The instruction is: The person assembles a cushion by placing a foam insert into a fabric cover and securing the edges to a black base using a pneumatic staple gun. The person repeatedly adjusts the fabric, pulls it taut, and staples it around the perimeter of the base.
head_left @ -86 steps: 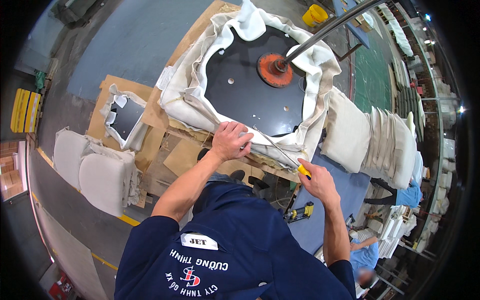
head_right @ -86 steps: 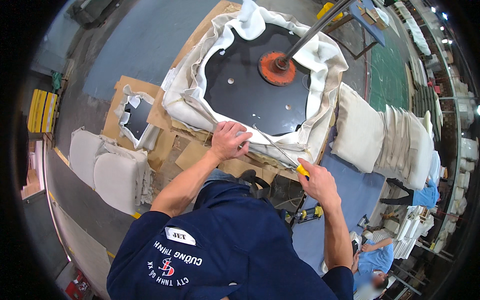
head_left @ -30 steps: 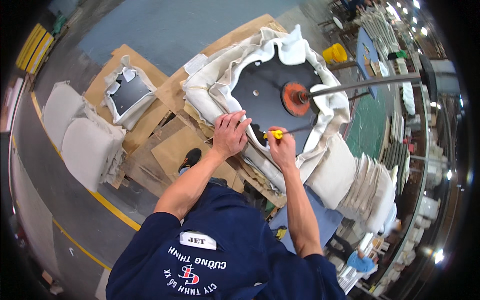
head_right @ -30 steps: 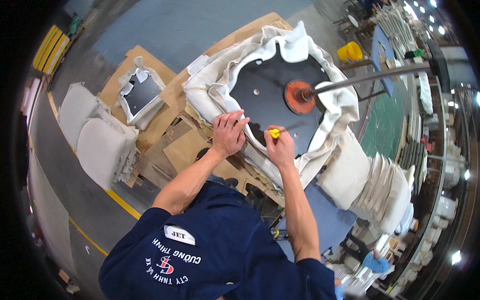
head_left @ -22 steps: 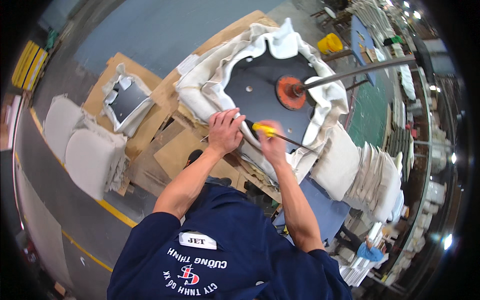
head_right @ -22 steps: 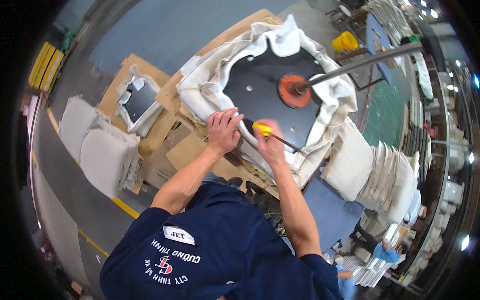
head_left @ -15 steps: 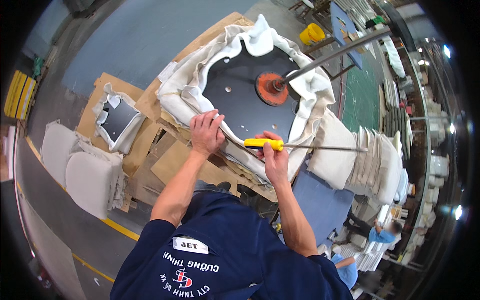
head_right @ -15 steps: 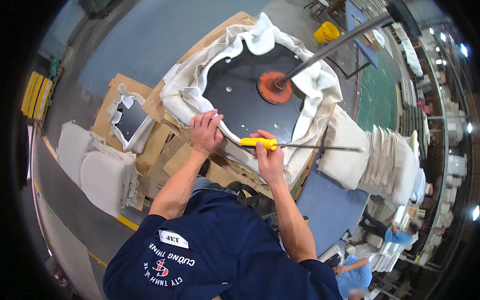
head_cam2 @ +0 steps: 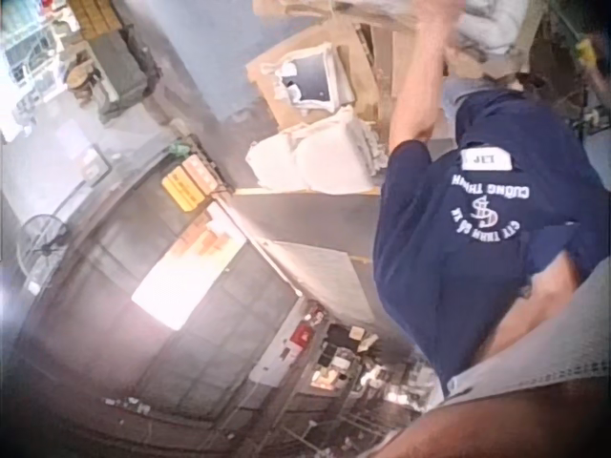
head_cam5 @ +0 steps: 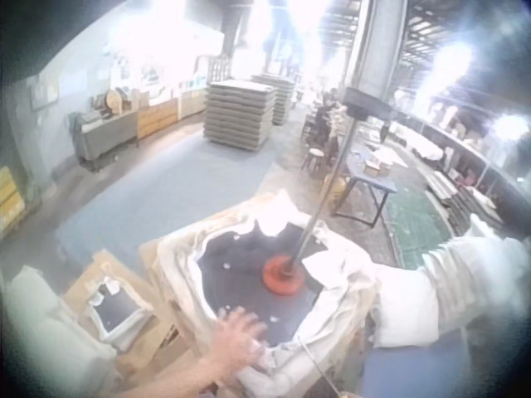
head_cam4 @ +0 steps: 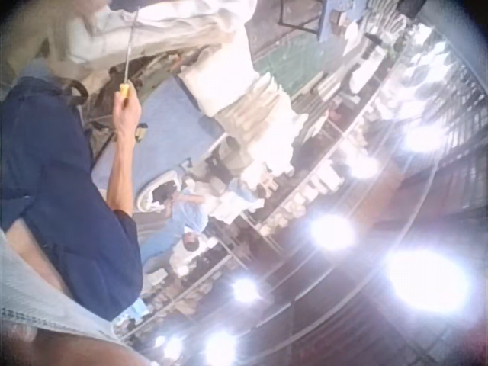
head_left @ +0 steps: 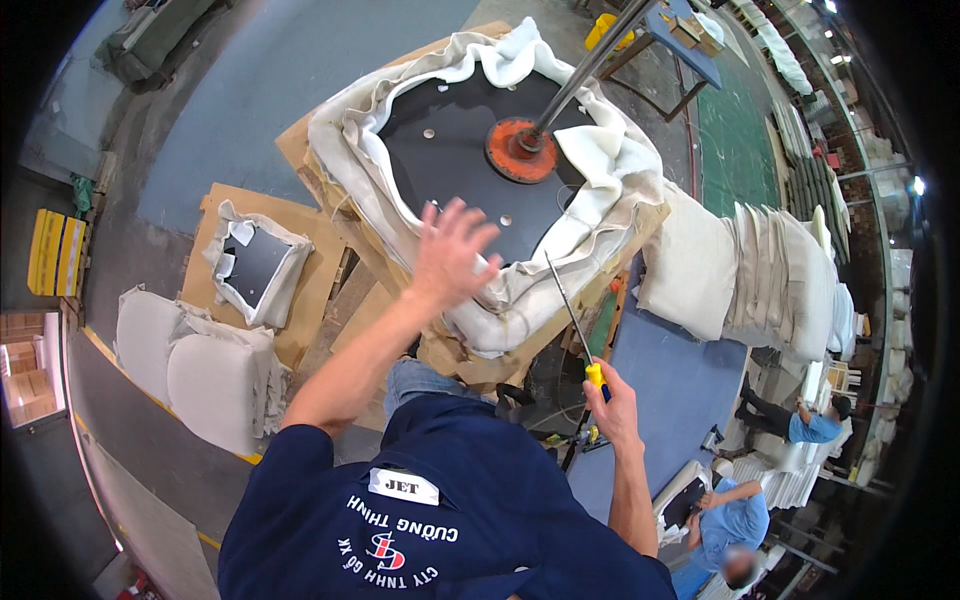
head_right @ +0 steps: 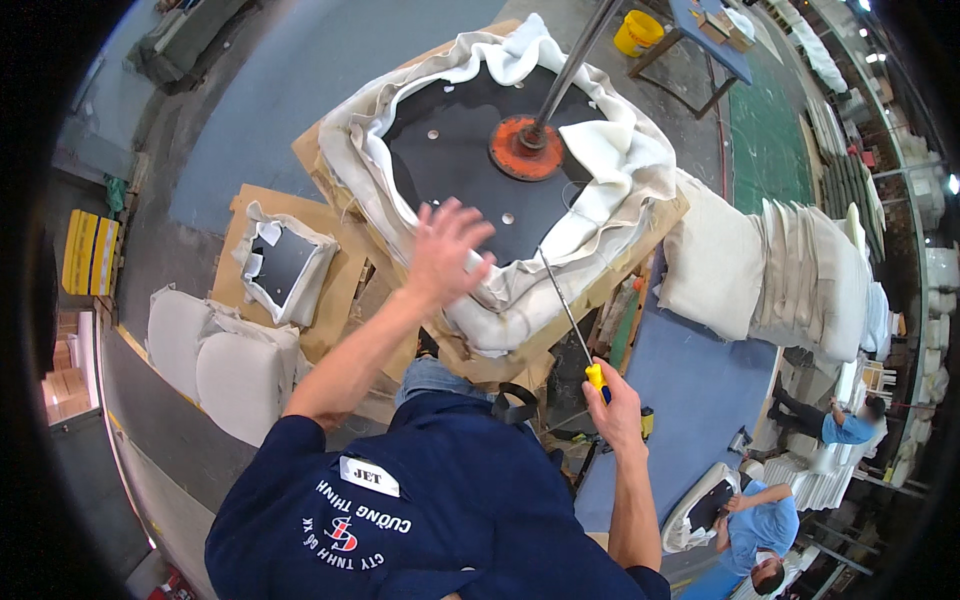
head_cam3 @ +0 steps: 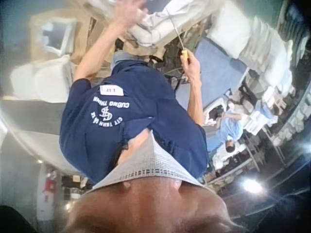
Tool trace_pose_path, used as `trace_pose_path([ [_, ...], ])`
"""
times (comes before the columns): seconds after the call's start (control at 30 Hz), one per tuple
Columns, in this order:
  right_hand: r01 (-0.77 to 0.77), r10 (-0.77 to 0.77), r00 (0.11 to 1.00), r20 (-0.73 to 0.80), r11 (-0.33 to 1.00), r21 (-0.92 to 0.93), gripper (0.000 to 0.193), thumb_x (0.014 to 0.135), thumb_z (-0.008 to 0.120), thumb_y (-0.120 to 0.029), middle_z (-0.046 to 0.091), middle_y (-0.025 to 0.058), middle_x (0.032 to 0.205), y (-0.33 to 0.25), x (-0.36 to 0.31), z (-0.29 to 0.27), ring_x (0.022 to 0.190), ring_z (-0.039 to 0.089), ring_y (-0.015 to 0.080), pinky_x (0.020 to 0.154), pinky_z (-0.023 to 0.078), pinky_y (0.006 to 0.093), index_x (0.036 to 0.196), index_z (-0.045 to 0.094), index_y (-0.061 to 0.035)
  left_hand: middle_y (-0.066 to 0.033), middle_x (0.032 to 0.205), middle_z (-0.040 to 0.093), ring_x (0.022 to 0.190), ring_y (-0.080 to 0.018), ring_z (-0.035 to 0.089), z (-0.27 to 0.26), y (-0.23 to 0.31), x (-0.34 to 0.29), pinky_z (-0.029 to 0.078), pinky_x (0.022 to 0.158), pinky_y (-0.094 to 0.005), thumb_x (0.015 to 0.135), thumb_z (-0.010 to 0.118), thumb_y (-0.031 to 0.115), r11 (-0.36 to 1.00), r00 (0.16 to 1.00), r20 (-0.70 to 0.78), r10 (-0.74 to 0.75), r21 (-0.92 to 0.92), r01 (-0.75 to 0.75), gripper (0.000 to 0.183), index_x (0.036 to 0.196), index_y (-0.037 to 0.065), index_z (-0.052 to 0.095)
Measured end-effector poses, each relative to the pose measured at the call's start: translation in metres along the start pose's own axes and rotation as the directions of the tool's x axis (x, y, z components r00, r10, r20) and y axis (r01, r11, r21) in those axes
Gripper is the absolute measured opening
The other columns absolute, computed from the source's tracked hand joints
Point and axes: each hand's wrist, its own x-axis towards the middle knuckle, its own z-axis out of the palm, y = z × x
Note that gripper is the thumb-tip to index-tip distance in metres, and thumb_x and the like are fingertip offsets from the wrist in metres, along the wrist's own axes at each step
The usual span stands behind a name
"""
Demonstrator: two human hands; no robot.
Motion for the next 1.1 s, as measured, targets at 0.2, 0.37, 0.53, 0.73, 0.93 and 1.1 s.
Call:
trace_pose_path([
  [0.2, 0.099, -0.087, 0.991, 0.097, 0.987, -0.124, 0.055, 0.089, 0.075, -0.013, 0.062, 0.0143, 0.102, -0.027, -0.003, -0.009, 0.095, 0.065, 0.0371, 0.082, 0.053, 0.0425, 0.142, 0.059, -0.0119, -0.0055, 0.107, 0.061, 0.117, -0.0258, 0.058, 0.039, 0.006, -0.02, 0.028, 0.122, -0.0579, 0.082, 0.077, 0.025, 0.993, 0.99, 0.1, -0.103, -0.049, 0.108, 0.021, 0.094, 0.012, 0.066],
  [0.37, 0.124, -0.108, 0.989, 0.102, 0.978, -0.169, 0.054, 0.09, 0.075, -0.018, 0.06, 0.0129, 0.101, -0.039, 0.007, 0.006, 0.091, 0.065, 0.0361, 0.079, 0.053, 0.045, 0.142, 0.06, -0.0153, -0.005, 0.103, 0.059, 0.109, -0.025, 0.059, 0.028, -0.023, -0.018, 0.032, 0.121, -0.056, 0.082, 0.077, 0.02, 0.998, 0.998, 0.039, -0.054, -0.012, 0.054, 0.018, 0.09, 0.012, 0.063],
  [0.53, 0.159, -0.138, 0.984, 0.109, 0.963, -0.217, 0.053, 0.089, 0.076, -0.016, 0.063, 0.0159, 0.1, -0.062, 0.03, 0.001, 0.09, 0.065, 0.037, 0.081, 0.053, 0.0424, 0.14, 0.062, -0.0121, -0.0094, 0.115, 0.057, 0.115, -0.0303, 0.056, 0.017, -0.052, -0.018, 0.032, 0.12, -0.0545, 0.083, 0.073, 0.018, 0.985, 0.982, -0.187, 0.005, -0.169, -0.038, 0.022, 0.102, 0.012, 0.064],
  [0.73, 0.261, -0.193, 0.957, 0.217, 0.899, -0.352, 0.045, 0.092, 0.073, -0.017, 0.067, 0.0151, 0.105, -0.103, 0.058, -0.034, 0.095, 0.067, 0.0365, 0.082, 0.054, 0.0441, 0.136, 0.066, -0.0111, -0.0197, 0.146, 0.041, 0.142, -0.0416, 0.036, 0.006, -0.102, -0.039, 0.026, 0.117, -0.0658, 0.087, 0.069, 0.029, 0.923, 0.892, -0.242, -0.382, -0.145, 0.357, 0.056, 0.138, 0.012, 0.055],
  [0.93, 0.363, -0.3, 0.919, 0.257, 0.899, -0.245, 0.036, 0.097, 0.066, -0.015, 0.073, 0.0166, 0.097, -0.119, 0.115, -0.06, 0.083, 0.069, 0.0275, 0.079, 0.055, 0.0416, 0.132, 0.068, -0.0073, -0.0177, 0.168, 0.02, 0.154, -0.0452, 0.017, 0.002, -0.119, -0.036, 0.019, 0.114, -0.0777, 0.09, 0.065, 0.055, 0.894, 0.893, -0.051, -0.447, -0.064, 0.444, 0.073, 0.154, 0.023, 0.046],
  [1.1, -0.063, 0.131, 0.915, 0.381, 0.981, -0.185, 0.035, 0.102, 0.06, -0.02, 0.075, 0.0198, 0.096, -0.172, 0.158, -0.077, 0.088, 0.07, 0.0235, 0.084, 0.053, 0.0351, 0.131, 0.068, -0.0028, -0.0069, 0.171, 0.015, 0.158, -0.0446, 0.004, -0.013, -0.092, -0.024, 0.016, 0.108, -0.0873, 0.079, 0.072, 0.067, 0.971, 0.971, 0.158, -0.179, 0.189, 0.149, 0.072, 0.141, 0.03, 0.061],
])
